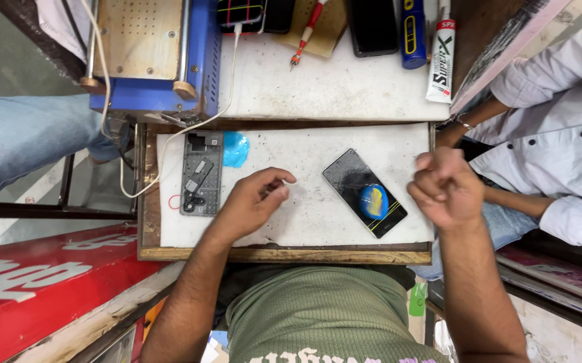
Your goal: The person works at a repair bench on a smartphone screen replacement. They first handle a phone in a screen-separation machine, then once the broken screen is removed they peel and apply adhesive tape around the phone frame while a coworker holds the phone steady, pressing the tape into place by hand.
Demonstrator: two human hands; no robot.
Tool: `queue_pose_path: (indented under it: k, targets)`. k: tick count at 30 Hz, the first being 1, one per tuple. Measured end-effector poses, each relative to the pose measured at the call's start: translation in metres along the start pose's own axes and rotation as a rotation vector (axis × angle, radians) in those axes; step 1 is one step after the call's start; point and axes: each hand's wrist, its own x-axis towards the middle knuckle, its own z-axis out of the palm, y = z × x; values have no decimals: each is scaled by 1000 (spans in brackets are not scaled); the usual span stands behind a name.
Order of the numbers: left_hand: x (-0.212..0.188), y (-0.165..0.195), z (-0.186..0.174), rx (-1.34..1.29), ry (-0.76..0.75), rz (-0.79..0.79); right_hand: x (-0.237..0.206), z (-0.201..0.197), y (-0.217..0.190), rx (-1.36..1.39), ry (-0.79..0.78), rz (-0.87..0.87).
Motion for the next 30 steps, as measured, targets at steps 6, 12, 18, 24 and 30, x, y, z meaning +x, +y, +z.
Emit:
queue_pose_path:
  k: [6, 12, 18, 24, 30]
  targets:
    - [25, 33, 89, 500, 188, 334, 12, 4, 27, -280, 28, 127]
    - [9, 53, 155, 719, 23, 261, 6, 2, 33, -196, 126, -54]
    - [5, 39, 169, 578, -105, 337, -13, -6, 8, -351, 196, -230]
    - [-7, 29, 93, 169, -104, 146, -40, -17, -22, 134, -101, -96]
    - [-29, 44, 30, 160, 42, 222, -26, -17, -8, 70, -165, 38]
